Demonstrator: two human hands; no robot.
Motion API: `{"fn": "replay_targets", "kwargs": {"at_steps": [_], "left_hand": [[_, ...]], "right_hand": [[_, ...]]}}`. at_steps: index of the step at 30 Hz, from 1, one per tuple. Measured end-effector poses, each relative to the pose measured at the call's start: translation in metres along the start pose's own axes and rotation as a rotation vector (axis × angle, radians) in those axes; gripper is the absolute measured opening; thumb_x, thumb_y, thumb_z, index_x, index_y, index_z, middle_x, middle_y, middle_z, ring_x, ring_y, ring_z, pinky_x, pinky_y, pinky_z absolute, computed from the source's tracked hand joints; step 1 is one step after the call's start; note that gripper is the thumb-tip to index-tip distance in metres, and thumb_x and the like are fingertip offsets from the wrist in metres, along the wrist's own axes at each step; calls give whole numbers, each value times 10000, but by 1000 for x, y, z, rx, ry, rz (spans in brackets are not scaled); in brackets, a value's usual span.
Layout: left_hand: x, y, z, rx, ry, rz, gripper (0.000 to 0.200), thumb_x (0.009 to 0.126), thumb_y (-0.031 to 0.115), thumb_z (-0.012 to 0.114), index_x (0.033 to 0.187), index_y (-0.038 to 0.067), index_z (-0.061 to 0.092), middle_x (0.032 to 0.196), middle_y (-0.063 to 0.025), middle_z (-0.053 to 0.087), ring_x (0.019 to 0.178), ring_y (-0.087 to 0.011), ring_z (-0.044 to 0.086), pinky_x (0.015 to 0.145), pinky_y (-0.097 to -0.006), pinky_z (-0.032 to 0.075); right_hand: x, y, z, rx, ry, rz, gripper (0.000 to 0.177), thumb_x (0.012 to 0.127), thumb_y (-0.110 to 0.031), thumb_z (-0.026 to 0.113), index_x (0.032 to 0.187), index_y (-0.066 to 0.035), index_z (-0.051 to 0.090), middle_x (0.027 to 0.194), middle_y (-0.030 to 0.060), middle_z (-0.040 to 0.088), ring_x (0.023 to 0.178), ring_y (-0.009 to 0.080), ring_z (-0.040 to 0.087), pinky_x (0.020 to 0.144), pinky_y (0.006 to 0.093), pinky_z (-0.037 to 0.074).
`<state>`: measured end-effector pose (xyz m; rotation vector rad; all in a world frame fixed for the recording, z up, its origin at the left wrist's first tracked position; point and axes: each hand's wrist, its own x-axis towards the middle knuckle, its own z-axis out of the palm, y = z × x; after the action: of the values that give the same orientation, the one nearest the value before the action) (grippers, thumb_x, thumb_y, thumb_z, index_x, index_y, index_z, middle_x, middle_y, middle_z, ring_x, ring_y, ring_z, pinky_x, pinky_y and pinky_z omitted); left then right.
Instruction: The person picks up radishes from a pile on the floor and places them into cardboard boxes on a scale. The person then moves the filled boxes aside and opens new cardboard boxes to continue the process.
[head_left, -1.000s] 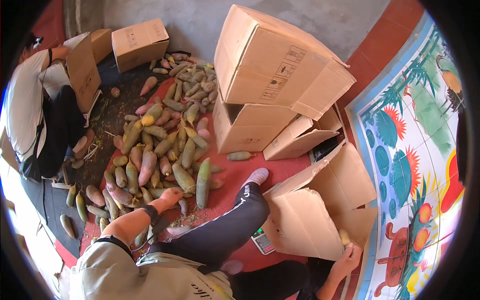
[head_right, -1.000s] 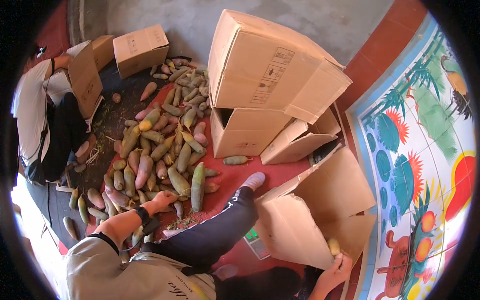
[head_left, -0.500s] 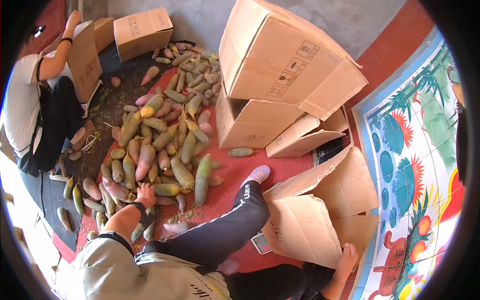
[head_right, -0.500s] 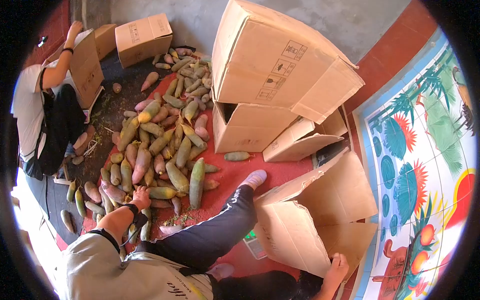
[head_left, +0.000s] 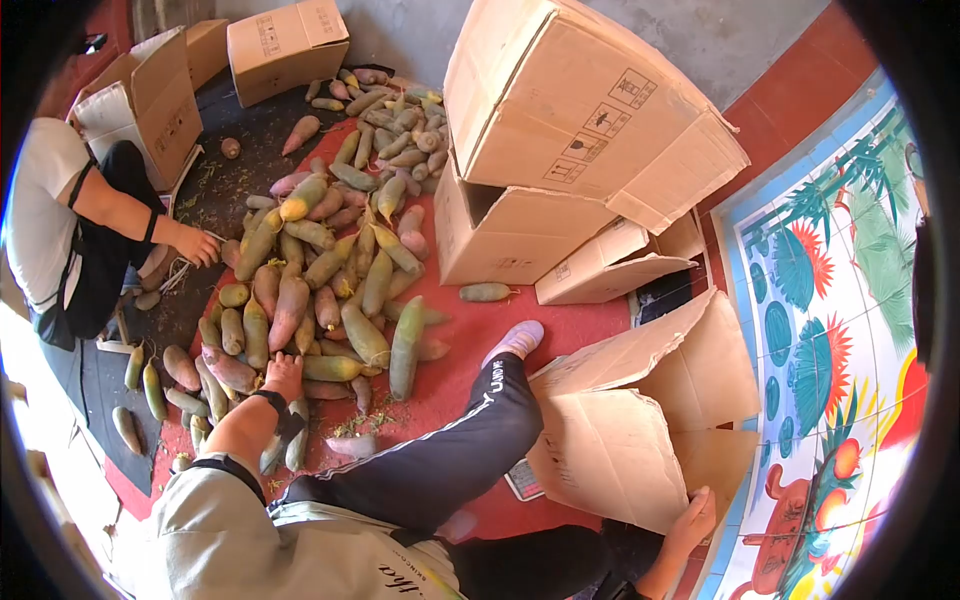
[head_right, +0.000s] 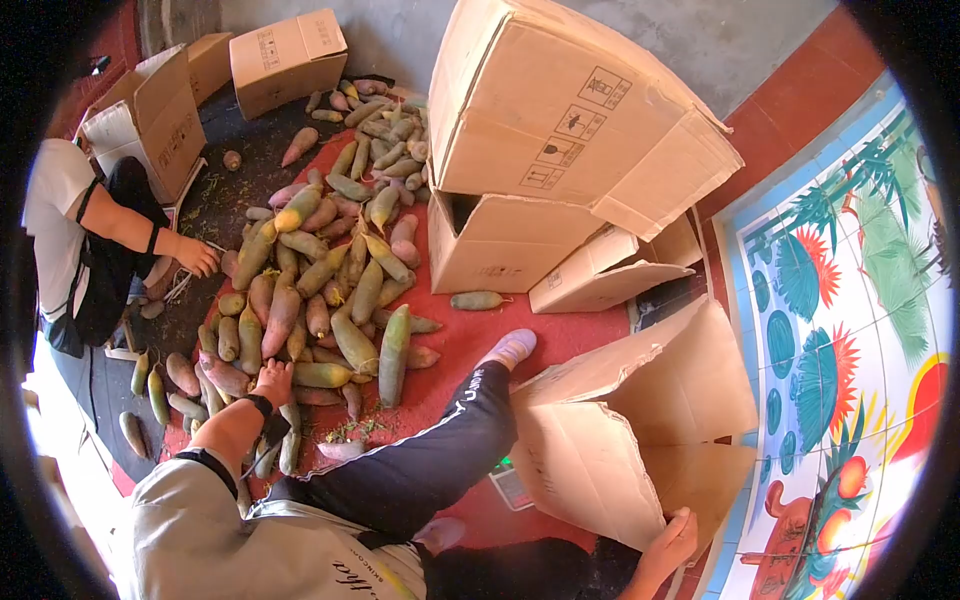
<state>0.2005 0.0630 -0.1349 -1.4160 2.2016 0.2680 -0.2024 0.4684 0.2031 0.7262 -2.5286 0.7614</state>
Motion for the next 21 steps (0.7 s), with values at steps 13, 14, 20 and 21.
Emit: {"fn": "replay_targets", "kwargs": {"at_steps": [13, 14, 20, 21], "left_hand": [[-14, 3, -30, 348, -359, 345, 483, 795, 492, 543, 1057, 102, 656, 1076, -69, 641, 996, -219, 606, 805, -373, 446], [-3, -1, -8, 290, -308, 342, 525, 781, 532, 536, 1046, 96, 660, 1069, -68, 644, 996, -213, 607, 805, -365, 454], [-41, 33, -89, -115, -139, 290, 664, 740, 649, 514, 947, 38, 670, 954, -141, 658, 942, -271, 623, 794, -366, 482], [-46, 40, -101, -192, -82, 309, 686, 733, 659, 518, 938, 21, 664, 933, -162, 656, 922, -290, 624, 789, -378, 482]], "right_hand": [[-5, -4, 2, -39, 38, -26, 293, 908, -137, 411, 683, 43, 467, 619, 149, 496, 576, 263, 470, 571, 373, 386], [-6, -4, 1, -65, 47, -27, 284, 904, -131, 416, 682, 41, 463, 625, 149, 495, 580, 269, 468, 574, 371, 385], [-13, -23, -7, -186, 132, -227, 159, 873, -105, 452, 862, 35, 525, 884, 178, 540, 789, 325, 513, 714, 393, 413], [-16, -29, -9, -184, 136, -228, 159, 873, -105, 452, 862, 35, 525, 884, 178, 540, 789, 325, 513, 714, 393, 413]]}}
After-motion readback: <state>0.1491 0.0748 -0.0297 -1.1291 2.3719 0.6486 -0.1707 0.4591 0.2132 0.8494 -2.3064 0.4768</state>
